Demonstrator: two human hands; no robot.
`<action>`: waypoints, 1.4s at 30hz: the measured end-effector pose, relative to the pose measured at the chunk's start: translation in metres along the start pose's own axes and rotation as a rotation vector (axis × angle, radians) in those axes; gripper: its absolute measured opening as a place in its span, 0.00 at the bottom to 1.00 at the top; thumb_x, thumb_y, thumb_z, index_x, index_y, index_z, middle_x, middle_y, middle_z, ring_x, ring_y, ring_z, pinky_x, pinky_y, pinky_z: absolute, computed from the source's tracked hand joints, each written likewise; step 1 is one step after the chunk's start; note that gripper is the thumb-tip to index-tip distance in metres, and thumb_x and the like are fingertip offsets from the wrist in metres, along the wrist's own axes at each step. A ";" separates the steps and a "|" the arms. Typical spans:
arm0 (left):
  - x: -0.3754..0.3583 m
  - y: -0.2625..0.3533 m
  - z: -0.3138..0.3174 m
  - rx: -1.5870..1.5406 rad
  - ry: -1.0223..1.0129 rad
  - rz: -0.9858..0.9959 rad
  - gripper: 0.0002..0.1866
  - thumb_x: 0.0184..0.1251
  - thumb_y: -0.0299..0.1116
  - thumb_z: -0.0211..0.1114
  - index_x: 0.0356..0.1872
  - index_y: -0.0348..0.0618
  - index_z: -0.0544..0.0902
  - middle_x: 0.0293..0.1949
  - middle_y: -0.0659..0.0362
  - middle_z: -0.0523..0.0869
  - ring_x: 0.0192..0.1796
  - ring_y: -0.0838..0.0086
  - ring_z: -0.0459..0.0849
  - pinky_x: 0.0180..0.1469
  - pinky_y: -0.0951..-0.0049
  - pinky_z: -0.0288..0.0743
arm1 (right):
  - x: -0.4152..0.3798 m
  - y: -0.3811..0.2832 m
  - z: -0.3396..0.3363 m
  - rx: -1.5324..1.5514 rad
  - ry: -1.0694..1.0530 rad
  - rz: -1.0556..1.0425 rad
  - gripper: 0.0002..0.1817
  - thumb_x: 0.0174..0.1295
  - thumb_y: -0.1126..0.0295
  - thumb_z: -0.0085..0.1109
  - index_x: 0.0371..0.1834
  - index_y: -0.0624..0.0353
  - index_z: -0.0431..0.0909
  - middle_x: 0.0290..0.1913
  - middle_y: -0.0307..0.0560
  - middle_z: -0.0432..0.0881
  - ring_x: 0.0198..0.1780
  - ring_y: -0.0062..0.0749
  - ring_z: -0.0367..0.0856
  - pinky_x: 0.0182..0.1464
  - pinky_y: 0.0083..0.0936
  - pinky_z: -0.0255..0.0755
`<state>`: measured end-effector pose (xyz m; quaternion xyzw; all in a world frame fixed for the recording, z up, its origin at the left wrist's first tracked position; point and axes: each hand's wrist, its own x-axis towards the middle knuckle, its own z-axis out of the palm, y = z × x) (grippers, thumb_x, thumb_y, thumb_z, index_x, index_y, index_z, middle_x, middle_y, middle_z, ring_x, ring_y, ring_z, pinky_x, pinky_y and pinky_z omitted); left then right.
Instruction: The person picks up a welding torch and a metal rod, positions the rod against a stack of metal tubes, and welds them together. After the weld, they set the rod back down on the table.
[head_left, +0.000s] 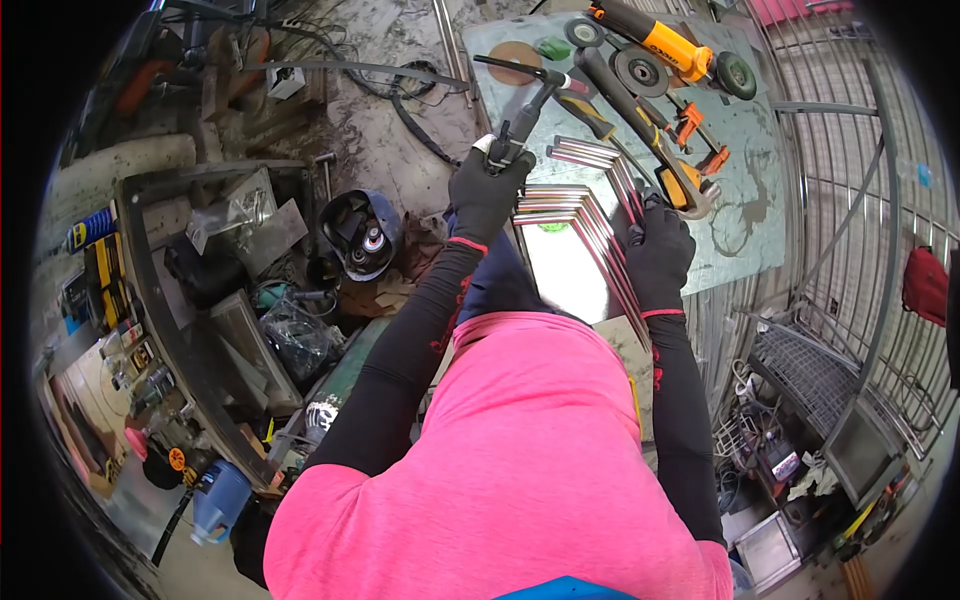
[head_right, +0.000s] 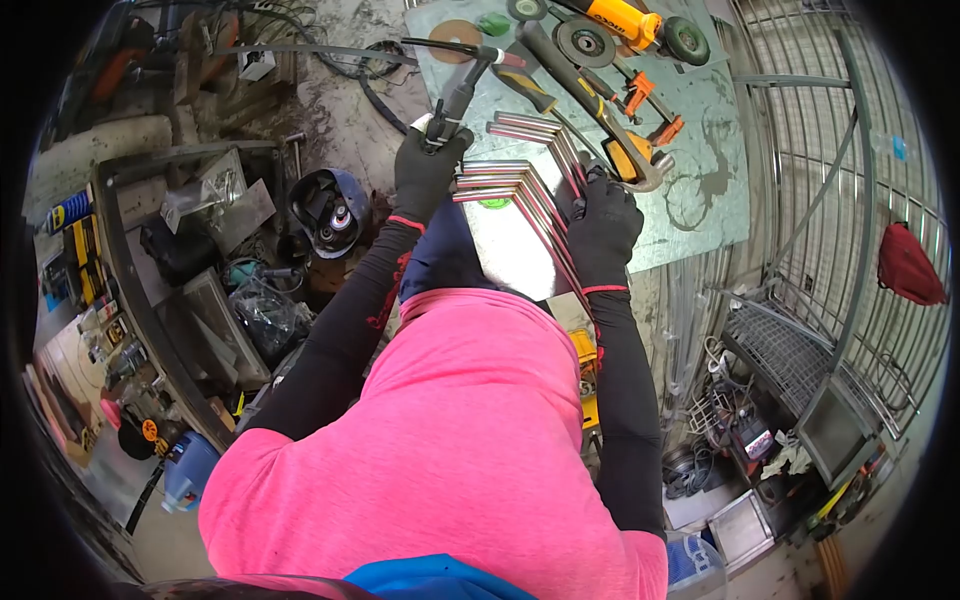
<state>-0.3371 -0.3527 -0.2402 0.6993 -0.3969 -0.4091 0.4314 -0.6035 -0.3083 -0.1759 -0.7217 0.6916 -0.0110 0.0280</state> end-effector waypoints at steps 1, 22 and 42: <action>0.000 0.002 -0.001 0.039 0.004 0.006 0.21 0.60 0.48 0.81 0.45 0.44 0.88 0.33 0.59 0.92 0.35 0.69 0.90 0.43 0.67 0.81 | 0.001 -0.003 0.001 -0.059 0.017 0.031 0.26 0.61 0.65 0.68 0.64 0.53 0.80 0.46 0.52 0.86 0.49 0.53 0.84 0.52 0.50 0.77; -0.003 0.007 -0.013 -0.173 -0.149 -0.050 0.16 0.70 0.39 0.76 0.51 0.40 0.85 0.35 0.63 0.89 0.34 0.82 0.83 0.37 0.75 0.78 | -0.028 -0.003 0.001 0.070 -0.042 -0.094 0.18 0.62 0.64 0.68 0.55 0.54 0.86 0.45 0.51 0.86 0.44 0.51 0.84 0.45 0.47 0.78; 0.000 -0.002 -0.007 -0.072 -0.096 -0.046 0.21 0.61 0.45 0.81 0.49 0.43 0.88 0.37 0.59 0.92 0.38 0.72 0.90 0.46 0.68 0.82 | -0.053 -0.030 0.023 0.025 0.226 -0.130 0.41 0.66 0.29 0.61 0.66 0.52 0.82 0.55 0.53 0.80 0.53 0.52 0.79 0.58 0.51 0.73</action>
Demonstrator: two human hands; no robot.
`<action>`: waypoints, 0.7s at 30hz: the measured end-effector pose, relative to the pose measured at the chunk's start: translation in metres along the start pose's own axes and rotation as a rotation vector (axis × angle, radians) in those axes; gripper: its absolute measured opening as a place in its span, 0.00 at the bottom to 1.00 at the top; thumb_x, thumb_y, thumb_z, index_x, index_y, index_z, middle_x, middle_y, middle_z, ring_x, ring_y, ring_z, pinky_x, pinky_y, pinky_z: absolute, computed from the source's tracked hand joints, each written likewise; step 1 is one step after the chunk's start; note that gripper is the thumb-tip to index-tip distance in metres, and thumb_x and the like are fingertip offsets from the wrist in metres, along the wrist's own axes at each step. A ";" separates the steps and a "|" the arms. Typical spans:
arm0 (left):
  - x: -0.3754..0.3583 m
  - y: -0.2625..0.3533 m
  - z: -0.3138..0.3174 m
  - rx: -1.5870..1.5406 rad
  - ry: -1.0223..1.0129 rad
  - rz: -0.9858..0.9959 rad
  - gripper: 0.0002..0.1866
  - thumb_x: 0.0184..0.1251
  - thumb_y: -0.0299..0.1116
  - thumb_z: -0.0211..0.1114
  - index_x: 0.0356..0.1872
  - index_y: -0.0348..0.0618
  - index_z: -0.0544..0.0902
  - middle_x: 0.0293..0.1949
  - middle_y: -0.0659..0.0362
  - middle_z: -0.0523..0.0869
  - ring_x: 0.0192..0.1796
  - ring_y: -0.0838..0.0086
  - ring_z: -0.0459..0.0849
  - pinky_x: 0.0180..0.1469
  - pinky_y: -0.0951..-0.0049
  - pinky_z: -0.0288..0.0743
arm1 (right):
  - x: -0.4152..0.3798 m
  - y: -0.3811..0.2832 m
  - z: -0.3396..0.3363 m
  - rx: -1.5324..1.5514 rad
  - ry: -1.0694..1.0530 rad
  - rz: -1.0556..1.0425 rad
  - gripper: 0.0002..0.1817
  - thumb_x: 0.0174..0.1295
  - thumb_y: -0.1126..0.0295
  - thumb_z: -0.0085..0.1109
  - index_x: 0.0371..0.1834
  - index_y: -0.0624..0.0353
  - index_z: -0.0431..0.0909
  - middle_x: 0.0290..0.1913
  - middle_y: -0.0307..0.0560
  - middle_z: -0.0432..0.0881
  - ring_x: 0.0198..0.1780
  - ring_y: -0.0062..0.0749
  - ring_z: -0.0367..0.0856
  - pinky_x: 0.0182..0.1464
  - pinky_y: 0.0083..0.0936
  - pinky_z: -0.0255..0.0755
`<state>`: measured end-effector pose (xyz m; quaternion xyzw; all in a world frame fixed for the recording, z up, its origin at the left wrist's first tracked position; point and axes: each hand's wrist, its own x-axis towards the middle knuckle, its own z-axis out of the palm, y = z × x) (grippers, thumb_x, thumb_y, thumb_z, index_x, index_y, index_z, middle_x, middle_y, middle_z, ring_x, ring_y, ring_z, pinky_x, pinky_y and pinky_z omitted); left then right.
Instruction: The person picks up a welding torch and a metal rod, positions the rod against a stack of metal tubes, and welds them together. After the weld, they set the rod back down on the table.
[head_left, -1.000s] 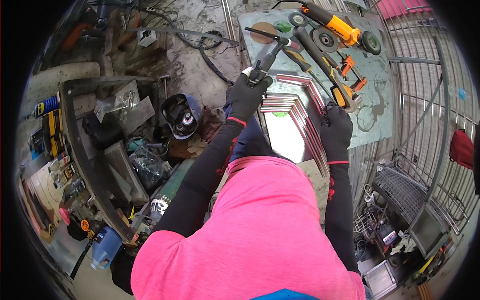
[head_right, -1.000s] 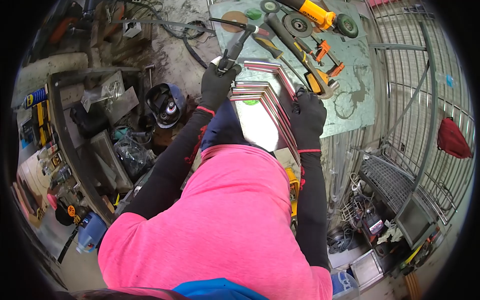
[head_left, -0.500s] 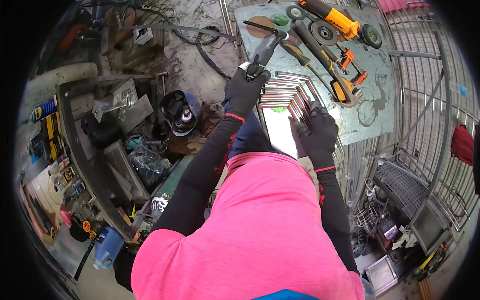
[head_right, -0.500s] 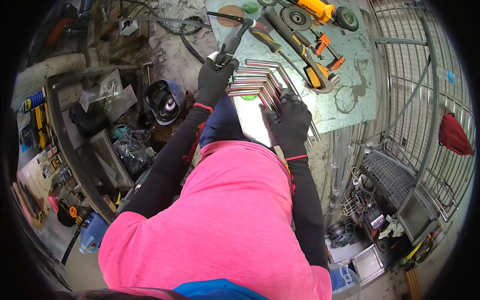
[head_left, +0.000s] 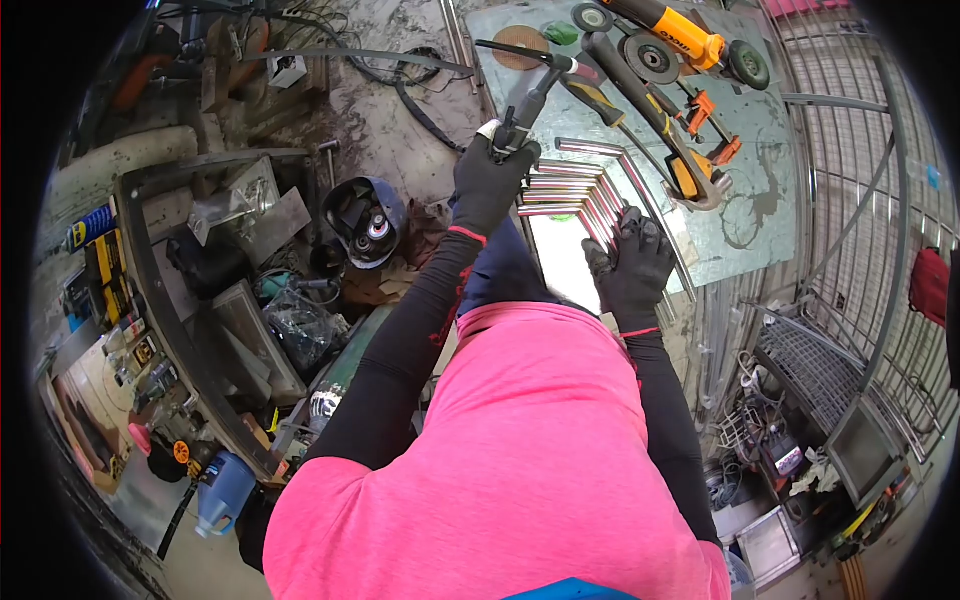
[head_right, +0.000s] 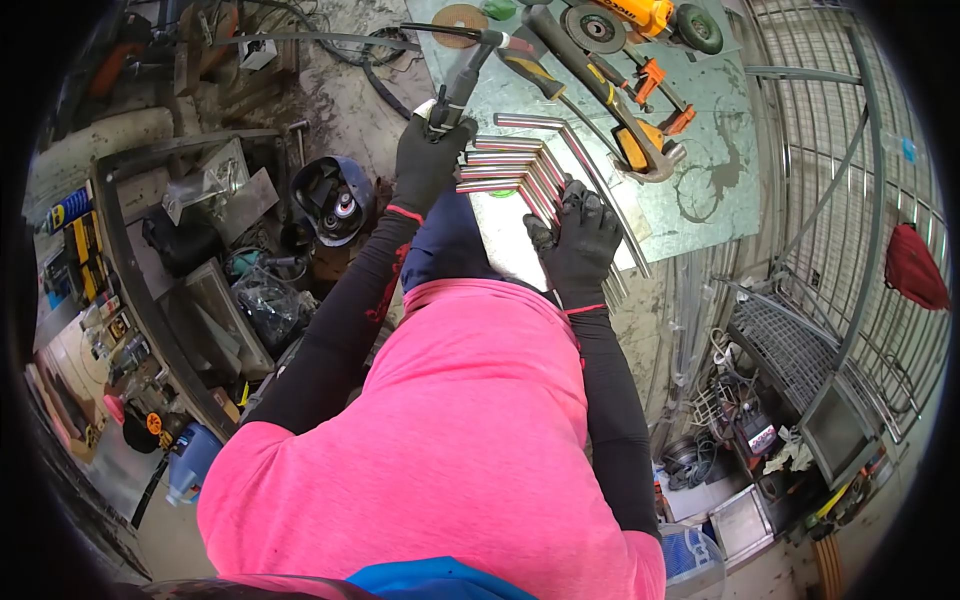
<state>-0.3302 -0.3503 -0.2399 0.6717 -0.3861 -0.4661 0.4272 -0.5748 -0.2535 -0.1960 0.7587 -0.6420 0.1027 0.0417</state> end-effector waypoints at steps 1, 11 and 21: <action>0.001 -0.004 -0.001 0.002 -0.002 0.000 0.21 0.61 0.45 0.81 0.49 0.43 0.88 0.37 0.59 0.92 0.38 0.72 0.90 0.46 0.68 0.82 | 0.000 0.000 0.001 0.006 0.007 -0.001 0.40 0.66 0.29 0.61 0.66 0.52 0.81 0.55 0.53 0.80 0.53 0.52 0.79 0.57 0.52 0.73; -0.001 0.003 -0.001 -0.015 -0.035 0.014 0.18 0.68 0.35 0.77 0.53 0.37 0.84 0.39 0.63 0.89 0.37 0.82 0.83 0.41 0.75 0.78 | 0.006 0.002 -0.003 0.033 -0.059 0.030 0.43 0.64 0.34 0.66 0.69 0.61 0.80 0.59 0.61 0.84 0.58 0.58 0.82 0.62 0.55 0.72; 0.003 -0.008 0.000 -0.007 -0.011 0.015 0.24 0.61 0.45 0.81 0.54 0.42 0.88 0.37 0.59 0.93 0.37 0.74 0.90 0.45 0.69 0.82 | 0.038 -0.001 -0.018 -0.003 -0.081 0.024 0.57 0.54 0.31 0.72 0.80 0.60 0.69 0.67 0.60 0.80 0.65 0.57 0.78 0.71 0.54 0.65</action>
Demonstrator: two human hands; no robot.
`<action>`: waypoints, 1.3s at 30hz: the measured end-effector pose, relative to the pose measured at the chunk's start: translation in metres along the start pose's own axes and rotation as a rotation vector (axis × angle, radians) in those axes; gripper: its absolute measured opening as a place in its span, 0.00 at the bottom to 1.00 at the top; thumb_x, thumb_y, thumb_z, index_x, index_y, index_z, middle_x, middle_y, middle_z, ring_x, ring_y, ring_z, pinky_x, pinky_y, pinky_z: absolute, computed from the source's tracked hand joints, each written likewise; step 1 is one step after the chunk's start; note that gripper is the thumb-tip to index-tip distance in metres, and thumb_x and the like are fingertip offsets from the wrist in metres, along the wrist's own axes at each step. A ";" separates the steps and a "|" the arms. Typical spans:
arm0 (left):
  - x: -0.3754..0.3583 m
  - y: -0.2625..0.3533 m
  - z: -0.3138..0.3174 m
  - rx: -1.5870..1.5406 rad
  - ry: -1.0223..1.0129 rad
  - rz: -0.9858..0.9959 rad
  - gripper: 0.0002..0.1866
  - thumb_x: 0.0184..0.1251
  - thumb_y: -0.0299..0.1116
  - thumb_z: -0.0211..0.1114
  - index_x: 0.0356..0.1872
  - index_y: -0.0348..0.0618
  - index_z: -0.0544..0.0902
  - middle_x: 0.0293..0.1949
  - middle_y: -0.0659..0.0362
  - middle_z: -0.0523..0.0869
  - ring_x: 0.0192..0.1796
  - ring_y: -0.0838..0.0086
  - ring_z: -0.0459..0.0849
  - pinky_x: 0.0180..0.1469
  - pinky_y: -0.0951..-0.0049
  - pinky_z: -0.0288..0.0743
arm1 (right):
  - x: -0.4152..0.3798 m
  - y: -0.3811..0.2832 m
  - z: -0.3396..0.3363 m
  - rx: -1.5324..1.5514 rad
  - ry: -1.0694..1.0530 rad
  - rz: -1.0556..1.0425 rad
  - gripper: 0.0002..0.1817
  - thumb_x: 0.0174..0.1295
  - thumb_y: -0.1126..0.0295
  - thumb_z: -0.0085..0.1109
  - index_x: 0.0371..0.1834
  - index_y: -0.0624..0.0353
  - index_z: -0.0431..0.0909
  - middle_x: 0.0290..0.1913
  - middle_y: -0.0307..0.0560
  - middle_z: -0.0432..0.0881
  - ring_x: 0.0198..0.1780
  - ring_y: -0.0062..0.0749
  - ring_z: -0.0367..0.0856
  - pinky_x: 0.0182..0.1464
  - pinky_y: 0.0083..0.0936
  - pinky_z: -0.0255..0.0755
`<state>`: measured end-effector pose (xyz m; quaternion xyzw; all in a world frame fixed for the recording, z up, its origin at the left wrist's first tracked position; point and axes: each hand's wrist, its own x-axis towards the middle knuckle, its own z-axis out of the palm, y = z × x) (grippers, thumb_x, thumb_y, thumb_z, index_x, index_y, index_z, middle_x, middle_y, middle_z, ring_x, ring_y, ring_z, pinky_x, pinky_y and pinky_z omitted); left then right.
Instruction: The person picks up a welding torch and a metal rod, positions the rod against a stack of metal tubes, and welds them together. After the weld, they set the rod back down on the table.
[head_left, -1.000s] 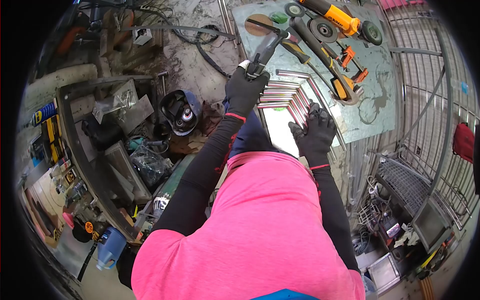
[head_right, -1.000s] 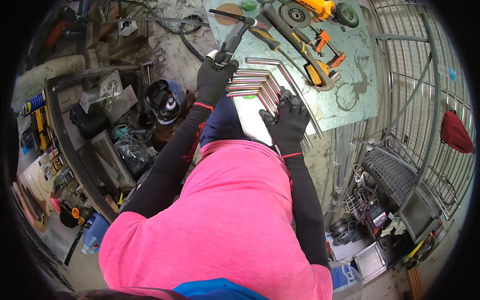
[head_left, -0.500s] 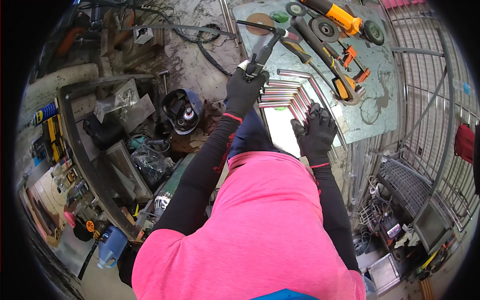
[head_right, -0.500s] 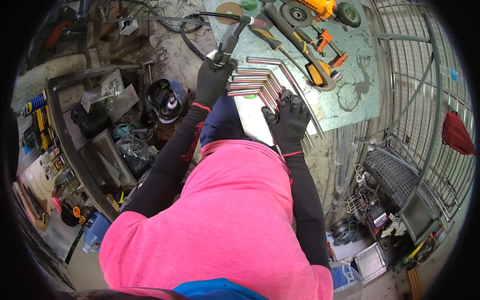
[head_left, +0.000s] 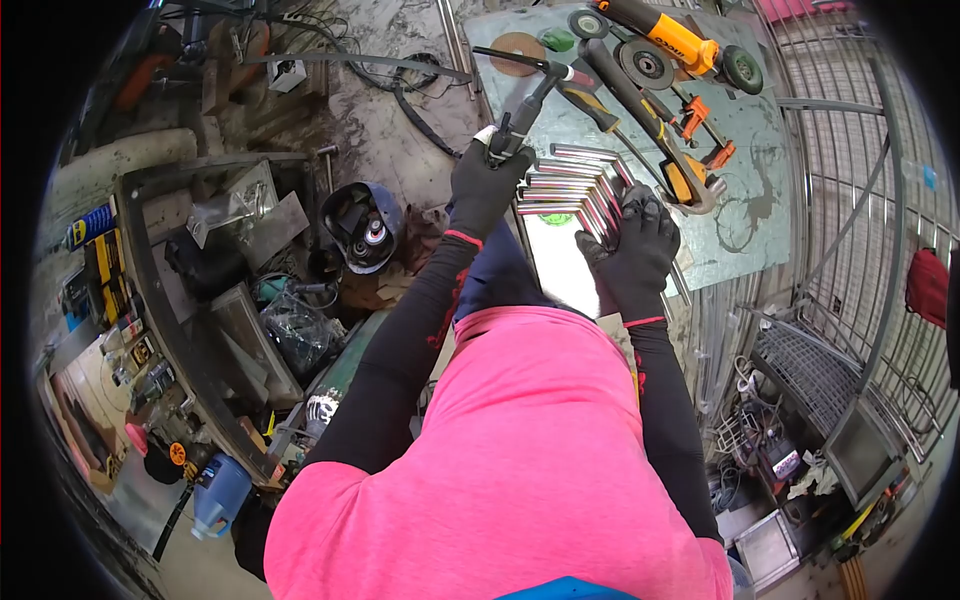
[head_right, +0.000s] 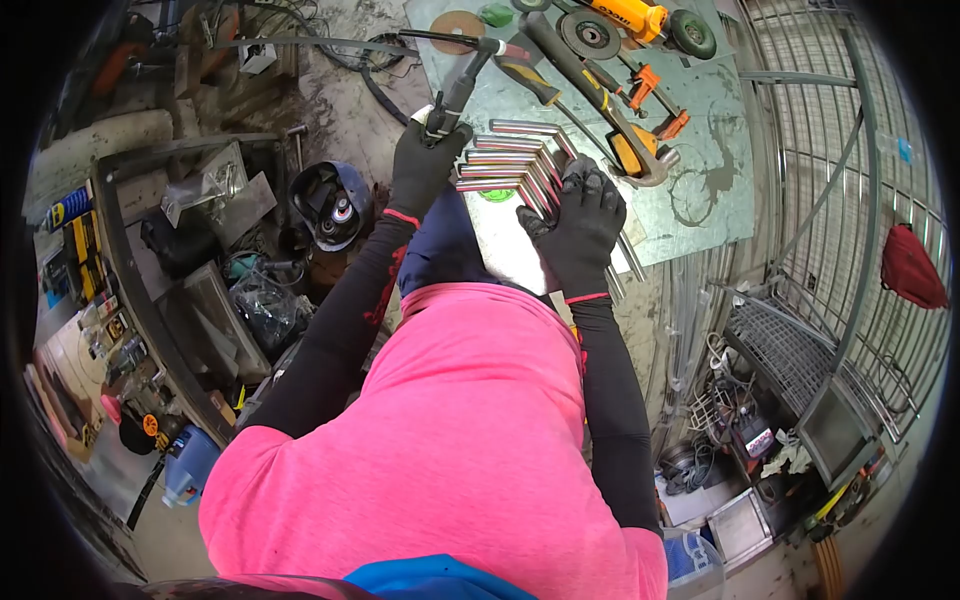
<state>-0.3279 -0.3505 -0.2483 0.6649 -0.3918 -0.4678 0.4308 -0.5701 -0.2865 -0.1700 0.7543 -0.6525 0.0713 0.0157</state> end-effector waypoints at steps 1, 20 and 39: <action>0.000 0.000 -0.001 0.001 0.003 -0.001 0.24 0.61 0.45 0.81 0.54 0.42 0.88 0.37 0.59 0.93 0.37 0.74 0.90 0.45 0.69 0.82 | -0.001 -0.002 0.003 0.060 -0.008 -0.010 0.55 0.55 0.32 0.72 0.79 0.60 0.71 0.67 0.60 0.80 0.65 0.57 0.78 0.71 0.54 0.65; -0.004 0.014 0.000 -0.054 -0.006 0.023 0.18 0.64 0.37 0.79 0.50 0.39 0.85 0.36 0.61 0.91 0.36 0.80 0.87 0.41 0.73 0.81 | -0.008 0.008 0.030 0.132 0.037 -0.023 0.47 0.54 0.30 0.70 0.70 0.51 0.79 0.65 0.59 0.78 0.67 0.55 0.76 0.70 0.55 0.65; -0.002 0.004 0.001 -0.040 0.004 0.039 0.22 0.66 0.40 0.79 0.55 0.39 0.85 0.39 0.60 0.92 0.39 0.78 0.88 0.44 0.71 0.82 | -0.006 0.006 0.026 0.160 0.068 -0.037 0.45 0.55 0.38 0.74 0.70 0.57 0.77 0.64 0.60 0.79 0.68 0.57 0.76 0.71 0.56 0.65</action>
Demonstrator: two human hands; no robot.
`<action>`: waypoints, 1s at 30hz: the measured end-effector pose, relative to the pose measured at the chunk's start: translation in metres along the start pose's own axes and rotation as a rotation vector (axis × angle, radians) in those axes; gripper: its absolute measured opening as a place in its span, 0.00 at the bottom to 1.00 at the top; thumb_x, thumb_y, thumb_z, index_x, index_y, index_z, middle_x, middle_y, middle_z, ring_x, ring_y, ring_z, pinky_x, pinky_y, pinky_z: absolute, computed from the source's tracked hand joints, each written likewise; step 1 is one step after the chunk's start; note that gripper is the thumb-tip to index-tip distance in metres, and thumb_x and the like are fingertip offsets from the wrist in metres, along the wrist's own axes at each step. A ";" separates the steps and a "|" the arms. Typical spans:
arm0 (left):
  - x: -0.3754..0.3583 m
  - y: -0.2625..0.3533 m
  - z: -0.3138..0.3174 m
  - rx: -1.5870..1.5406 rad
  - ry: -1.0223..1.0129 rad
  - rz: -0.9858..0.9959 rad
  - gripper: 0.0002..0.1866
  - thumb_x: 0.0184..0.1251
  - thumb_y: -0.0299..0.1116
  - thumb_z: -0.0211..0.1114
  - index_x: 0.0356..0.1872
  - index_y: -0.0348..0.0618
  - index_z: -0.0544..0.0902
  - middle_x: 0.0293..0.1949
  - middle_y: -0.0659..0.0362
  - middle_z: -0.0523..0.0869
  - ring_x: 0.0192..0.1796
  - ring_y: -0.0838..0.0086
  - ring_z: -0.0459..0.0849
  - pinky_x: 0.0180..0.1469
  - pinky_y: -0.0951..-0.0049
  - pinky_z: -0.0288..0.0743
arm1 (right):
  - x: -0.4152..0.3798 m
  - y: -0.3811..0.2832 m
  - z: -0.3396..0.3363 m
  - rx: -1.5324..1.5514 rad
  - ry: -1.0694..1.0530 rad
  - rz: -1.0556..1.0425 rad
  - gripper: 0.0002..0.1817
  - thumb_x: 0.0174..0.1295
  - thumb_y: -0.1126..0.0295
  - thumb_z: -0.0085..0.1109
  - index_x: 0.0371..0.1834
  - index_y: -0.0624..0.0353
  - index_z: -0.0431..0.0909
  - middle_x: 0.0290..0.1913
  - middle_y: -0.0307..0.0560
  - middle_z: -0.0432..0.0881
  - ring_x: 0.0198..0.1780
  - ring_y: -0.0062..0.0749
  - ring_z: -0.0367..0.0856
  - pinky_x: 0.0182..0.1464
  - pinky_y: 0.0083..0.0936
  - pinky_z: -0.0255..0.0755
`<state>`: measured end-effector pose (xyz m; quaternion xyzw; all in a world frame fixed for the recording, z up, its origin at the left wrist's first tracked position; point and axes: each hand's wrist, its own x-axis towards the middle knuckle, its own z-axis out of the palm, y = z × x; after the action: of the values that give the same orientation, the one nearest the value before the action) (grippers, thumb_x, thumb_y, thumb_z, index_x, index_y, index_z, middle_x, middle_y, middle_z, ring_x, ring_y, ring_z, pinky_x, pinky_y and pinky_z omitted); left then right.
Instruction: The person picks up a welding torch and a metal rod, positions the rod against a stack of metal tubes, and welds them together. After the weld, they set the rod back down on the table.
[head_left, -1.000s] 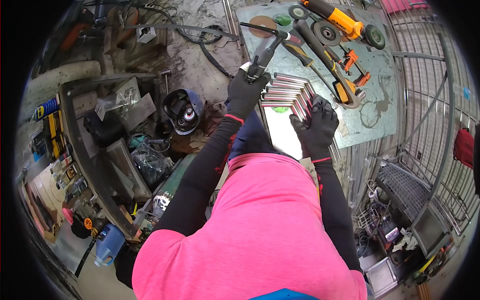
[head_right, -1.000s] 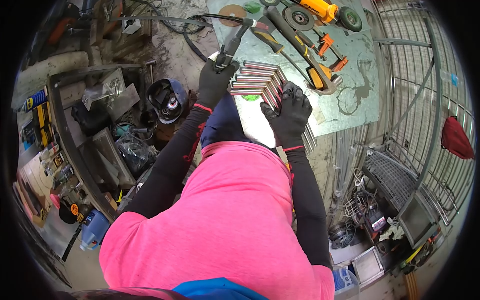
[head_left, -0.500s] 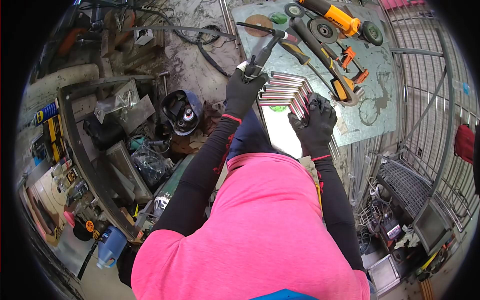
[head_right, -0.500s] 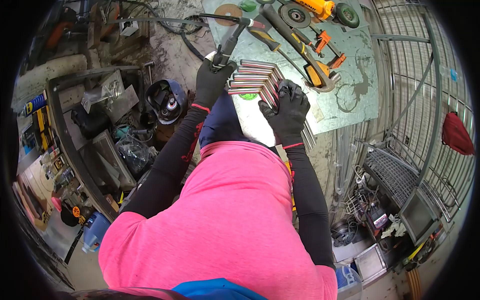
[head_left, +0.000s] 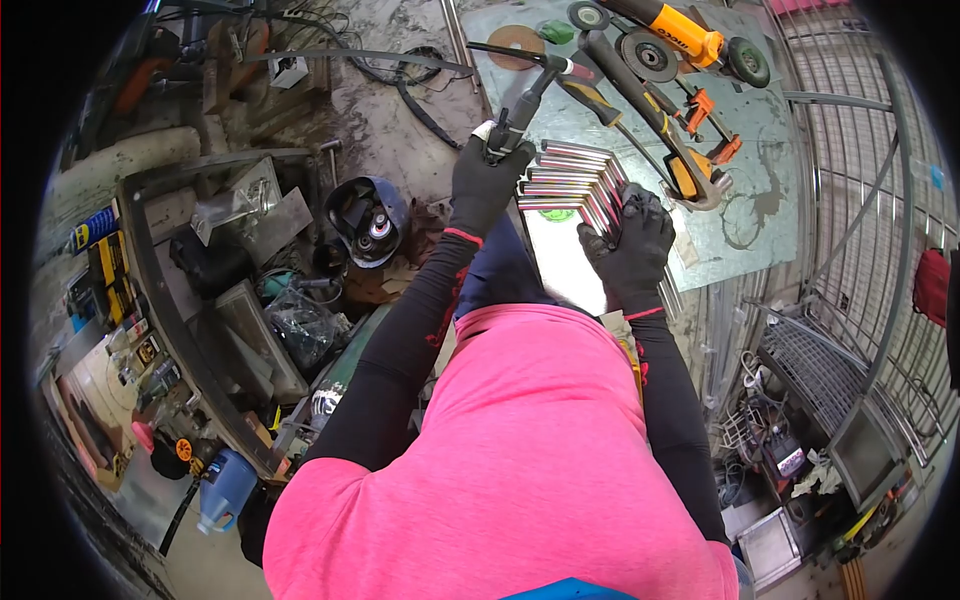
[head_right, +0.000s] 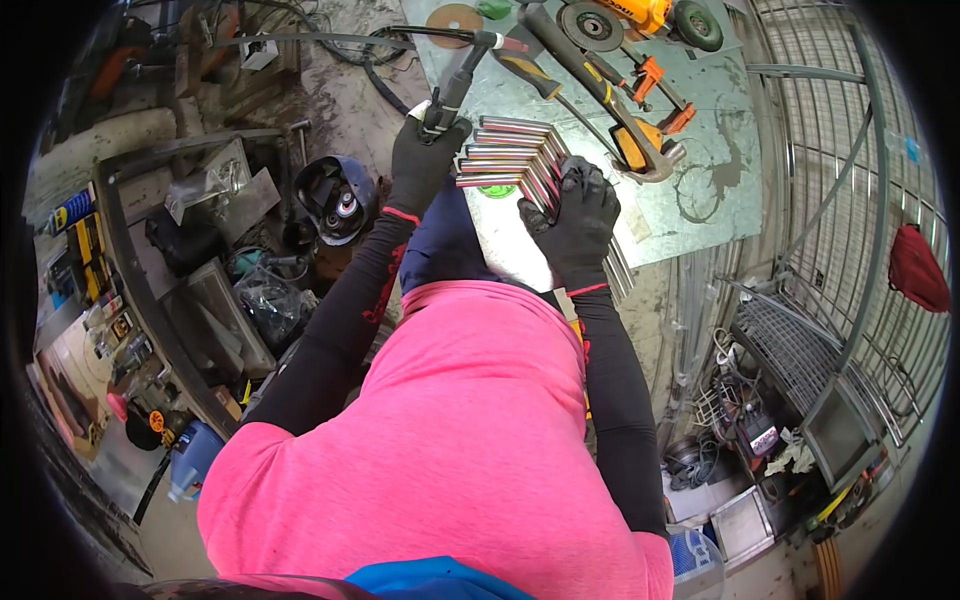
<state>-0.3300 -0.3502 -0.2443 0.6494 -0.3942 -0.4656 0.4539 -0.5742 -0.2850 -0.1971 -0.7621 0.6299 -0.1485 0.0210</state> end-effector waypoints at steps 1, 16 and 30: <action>-0.001 0.001 0.000 0.002 0.000 0.000 0.22 0.66 0.40 0.79 0.55 0.39 0.85 0.39 0.60 0.92 0.39 0.78 0.88 0.44 0.71 0.82 | 0.000 0.000 0.000 0.002 0.000 0.001 0.45 0.55 0.38 0.74 0.70 0.57 0.77 0.64 0.60 0.79 0.68 0.57 0.76 0.71 0.56 0.65; -0.002 0.015 -0.003 -0.012 -0.041 -0.016 0.17 0.67 0.39 0.78 0.49 0.39 0.85 0.35 0.62 0.90 0.36 0.79 0.85 0.42 0.72 0.80 | 0.007 0.002 0.004 -0.025 0.037 -0.036 0.44 0.58 0.38 0.71 0.72 0.56 0.77 0.62 0.59 0.79 0.65 0.56 0.77 0.68 0.54 0.68; 0.000 0.009 -0.004 -0.098 -0.077 -0.063 0.21 0.68 0.35 0.78 0.56 0.36 0.83 0.41 0.62 0.90 0.38 0.81 0.85 0.42 0.74 0.79 | 0.015 0.009 -0.018 -0.040 -0.021 0.073 0.39 0.60 0.43 0.73 0.69 0.55 0.78 0.64 0.56 0.79 0.68 0.54 0.75 0.71 0.54 0.67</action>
<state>-0.3272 -0.3522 -0.2355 0.6202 -0.3676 -0.5229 0.4548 -0.5845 -0.2983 -0.1793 -0.7404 0.6598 -0.1270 0.0177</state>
